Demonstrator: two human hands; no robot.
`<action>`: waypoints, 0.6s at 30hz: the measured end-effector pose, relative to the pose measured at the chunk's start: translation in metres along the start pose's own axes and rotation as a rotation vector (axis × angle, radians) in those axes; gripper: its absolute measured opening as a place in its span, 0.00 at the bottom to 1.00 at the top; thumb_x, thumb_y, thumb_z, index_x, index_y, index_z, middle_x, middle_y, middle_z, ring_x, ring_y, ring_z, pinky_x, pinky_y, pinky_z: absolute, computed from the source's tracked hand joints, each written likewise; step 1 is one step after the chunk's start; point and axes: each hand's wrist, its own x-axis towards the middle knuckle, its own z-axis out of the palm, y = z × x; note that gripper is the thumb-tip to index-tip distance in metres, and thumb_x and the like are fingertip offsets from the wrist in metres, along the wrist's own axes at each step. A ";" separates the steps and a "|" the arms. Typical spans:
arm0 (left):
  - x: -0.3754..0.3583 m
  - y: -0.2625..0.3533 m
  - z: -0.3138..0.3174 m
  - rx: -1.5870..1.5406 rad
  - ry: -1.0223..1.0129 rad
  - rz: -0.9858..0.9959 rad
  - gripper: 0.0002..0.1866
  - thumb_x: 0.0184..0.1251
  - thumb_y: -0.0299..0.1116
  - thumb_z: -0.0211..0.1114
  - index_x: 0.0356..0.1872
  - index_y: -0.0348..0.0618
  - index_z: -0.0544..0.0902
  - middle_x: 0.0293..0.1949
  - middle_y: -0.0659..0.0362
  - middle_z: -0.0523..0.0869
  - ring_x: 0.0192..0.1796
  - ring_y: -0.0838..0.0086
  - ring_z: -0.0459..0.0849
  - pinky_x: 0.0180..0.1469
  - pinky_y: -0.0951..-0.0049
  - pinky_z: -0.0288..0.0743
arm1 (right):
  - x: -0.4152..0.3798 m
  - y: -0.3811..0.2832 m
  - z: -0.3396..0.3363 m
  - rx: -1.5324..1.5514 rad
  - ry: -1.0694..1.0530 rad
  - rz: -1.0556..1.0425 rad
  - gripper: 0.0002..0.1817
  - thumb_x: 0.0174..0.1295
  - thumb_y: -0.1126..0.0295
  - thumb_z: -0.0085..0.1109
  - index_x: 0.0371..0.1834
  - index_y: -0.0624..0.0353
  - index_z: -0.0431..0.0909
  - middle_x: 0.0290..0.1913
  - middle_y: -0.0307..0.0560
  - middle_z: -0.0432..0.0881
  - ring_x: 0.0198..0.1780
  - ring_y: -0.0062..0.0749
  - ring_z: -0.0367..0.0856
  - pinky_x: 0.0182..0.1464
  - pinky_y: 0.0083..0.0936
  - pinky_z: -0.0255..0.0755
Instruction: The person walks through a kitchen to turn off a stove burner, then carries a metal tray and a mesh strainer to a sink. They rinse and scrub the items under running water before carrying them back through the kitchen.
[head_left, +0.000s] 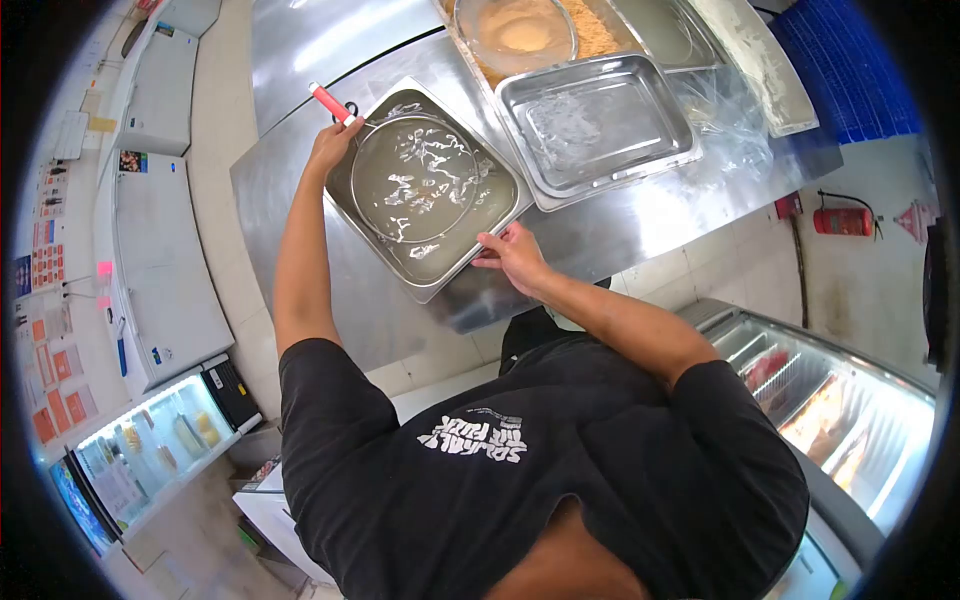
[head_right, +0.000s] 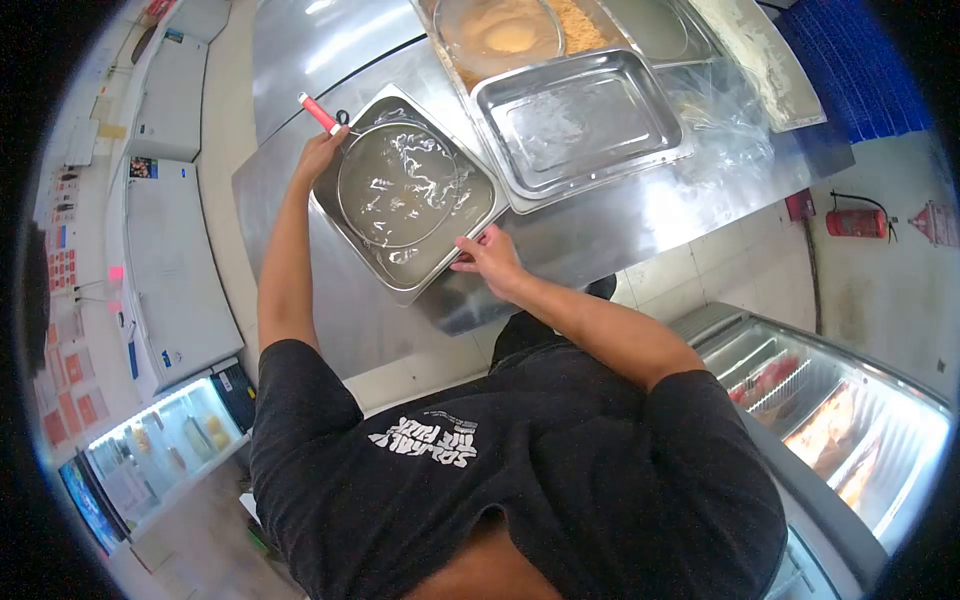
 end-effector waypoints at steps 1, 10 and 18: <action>-0.008 -0.007 -0.001 -0.040 -0.006 -0.023 0.30 0.63 0.58 0.57 0.44 0.36 0.83 0.42 0.53 0.83 0.45 0.71 0.80 0.49 0.71 0.70 | -0.001 0.000 -0.001 -0.022 -0.007 0.007 0.11 0.63 0.74 0.55 0.46 0.64 0.67 0.39 0.45 0.74 0.39 0.30 0.79 0.42 0.32 0.83; -0.094 -0.068 -0.015 -0.332 0.059 -0.242 0.29 0.63 0.57 0.58 0.46 0.35 0.81 0.42 0.55 0.84 0.44 0.73 0.81 0.48 0.71 0.71 | -0.027 -0.009 0.007 -0.170 -0.162 0.064 0.12 0.64 0.73 0.53 0.48 0.64 0.66 0.41 0.45 0.74 0.42 0.30 0.79 0.40 0.33 0.84; -0.185 -0.072 -0.042 -0.279 0.177 -0.286 0.29 0.64 0.56 0.57 0.48 0.36 0.80 0.43 0.55 0.83 0.45 0.72 0.80 0.48 0.71 0.71 | -0.057 -0.021 0.018 -0.280 -0.256 0.069 0.14 0.65 0.72 0.51 0.52 0.63 0.64 0.44 0.47 0.74 0.40 0.30 0.80 0.38 0.30 0.83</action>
